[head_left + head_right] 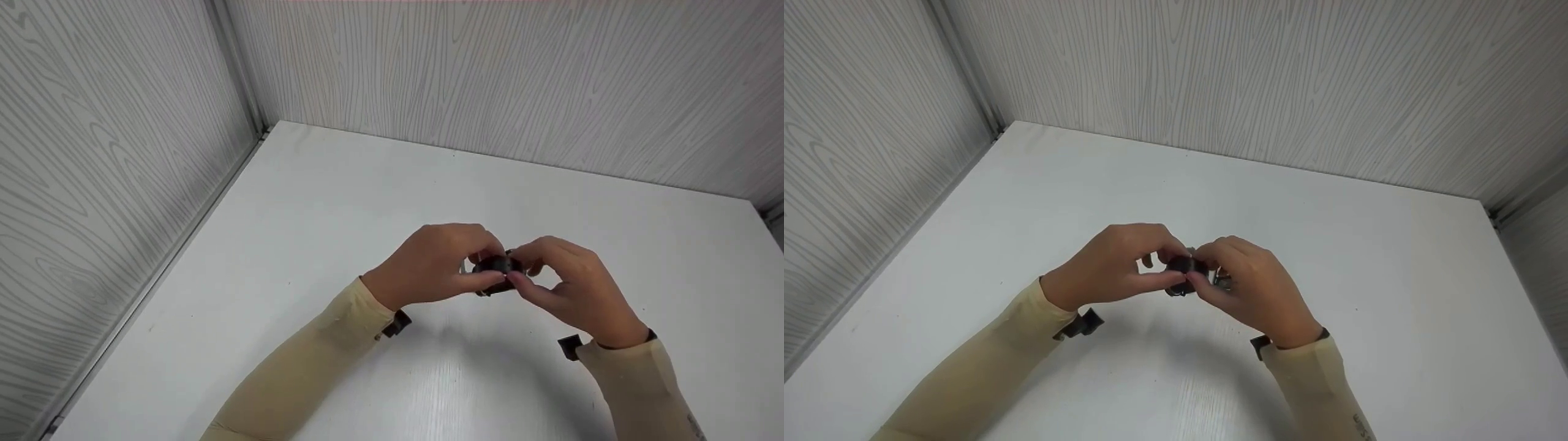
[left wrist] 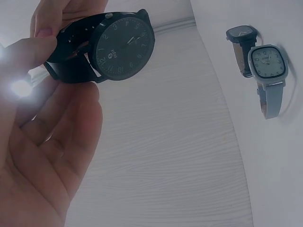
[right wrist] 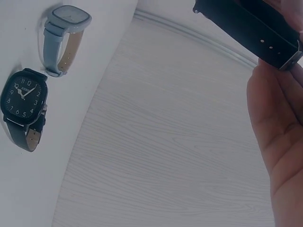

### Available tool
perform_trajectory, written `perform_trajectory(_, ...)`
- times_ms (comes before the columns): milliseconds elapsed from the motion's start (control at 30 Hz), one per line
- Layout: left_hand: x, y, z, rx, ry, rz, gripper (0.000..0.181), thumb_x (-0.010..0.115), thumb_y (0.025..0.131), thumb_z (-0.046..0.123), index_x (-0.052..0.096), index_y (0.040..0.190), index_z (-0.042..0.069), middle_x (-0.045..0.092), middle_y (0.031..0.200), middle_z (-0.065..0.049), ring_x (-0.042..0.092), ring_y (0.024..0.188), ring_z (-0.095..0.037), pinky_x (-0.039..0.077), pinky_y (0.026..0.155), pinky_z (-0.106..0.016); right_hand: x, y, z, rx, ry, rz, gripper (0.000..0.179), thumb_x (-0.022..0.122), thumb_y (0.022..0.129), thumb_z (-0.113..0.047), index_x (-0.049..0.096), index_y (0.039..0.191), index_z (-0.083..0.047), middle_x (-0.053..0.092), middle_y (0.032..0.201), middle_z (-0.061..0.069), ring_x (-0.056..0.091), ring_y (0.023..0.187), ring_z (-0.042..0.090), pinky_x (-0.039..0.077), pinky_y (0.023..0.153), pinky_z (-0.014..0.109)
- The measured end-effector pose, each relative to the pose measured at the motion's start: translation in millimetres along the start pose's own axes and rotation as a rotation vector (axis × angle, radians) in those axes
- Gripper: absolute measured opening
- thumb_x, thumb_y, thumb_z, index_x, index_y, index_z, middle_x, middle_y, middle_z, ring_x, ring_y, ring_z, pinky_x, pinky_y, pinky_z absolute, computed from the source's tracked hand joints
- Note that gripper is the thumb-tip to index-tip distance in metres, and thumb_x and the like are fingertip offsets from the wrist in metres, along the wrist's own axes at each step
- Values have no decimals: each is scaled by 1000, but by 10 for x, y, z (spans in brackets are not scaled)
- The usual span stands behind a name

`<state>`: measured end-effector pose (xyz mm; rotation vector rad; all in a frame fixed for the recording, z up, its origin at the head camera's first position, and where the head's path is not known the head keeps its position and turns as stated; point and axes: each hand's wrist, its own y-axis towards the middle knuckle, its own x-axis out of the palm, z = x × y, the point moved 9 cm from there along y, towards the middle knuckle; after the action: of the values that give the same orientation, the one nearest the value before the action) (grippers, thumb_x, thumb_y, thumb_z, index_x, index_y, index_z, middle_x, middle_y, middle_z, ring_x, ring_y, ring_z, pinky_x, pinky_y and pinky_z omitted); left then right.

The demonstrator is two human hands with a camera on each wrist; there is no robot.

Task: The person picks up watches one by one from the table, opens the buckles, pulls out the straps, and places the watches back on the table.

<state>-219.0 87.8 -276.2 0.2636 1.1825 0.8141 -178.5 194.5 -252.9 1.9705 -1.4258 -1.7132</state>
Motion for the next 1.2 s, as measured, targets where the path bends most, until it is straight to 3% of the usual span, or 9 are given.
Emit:
perform_trajectory(167, -17, 3, -7, -1, -11, 4, 16, 62, 90, 31, 67, 96, 17, 62, 86, 12, 54, 76, 2, 42, 69, -11, -26, 56, -52, 15, 17, 2, 22, 68, 72, 11, 62, 91, -1, 65, 86, 0, 56, 72, 9, 45, 66, 18)
perform_trajectory(333, -32, 7, -9, 0, -6, 14, 13, 62, 89, 27, 68, 94, 18, 61, 84, 12, 55, 76, 1, 41, 68, -11, 23, 6, 75, 47, 22, -37, 23, 69, 75, 6, 62, 94, -4, 64, 89, -4, 56, 74, 8, 45, 67, 18)
perform_trajectory(567, 3, -4, 2, 28, 103, 6, 16, 63, 90, 32, 69, 95, 18, 61, 84, 11, 47, 71, 1, 39, 61, -12, 119, -124, 300, 88, -91, -100, 32, 76, 77, -7, 65, 105, -18, 64, 94, -14, 57, 76, 4, 44, 69, 12)
perform_trajectory(867, 94, -69, -4, 27, 177, -46, 17, 64, 90, 34, 68, 93, 18, 59, 81, 11, 45, 70, 0, 38, 59, -13, 210, -176, 316, 89, -150, -129, 29, 76, 77, -11, 68, 103, -22, 61, 89, -18, 57, 76, 2, 43, 69, 10)
perform_trajectory(1200, 92, -54, -9, 32, 186, -47, 17, 63, 91, 34, 68, 94, 18, 60, 81, 11, 47, 69, 0, 39, 60, -14, 202, -156, 308, 79, -154, -126, 29, 74, 78, -11, 67, 103, -21, 62, 91, -17, 57, 76, 2, 44, 69, 11)
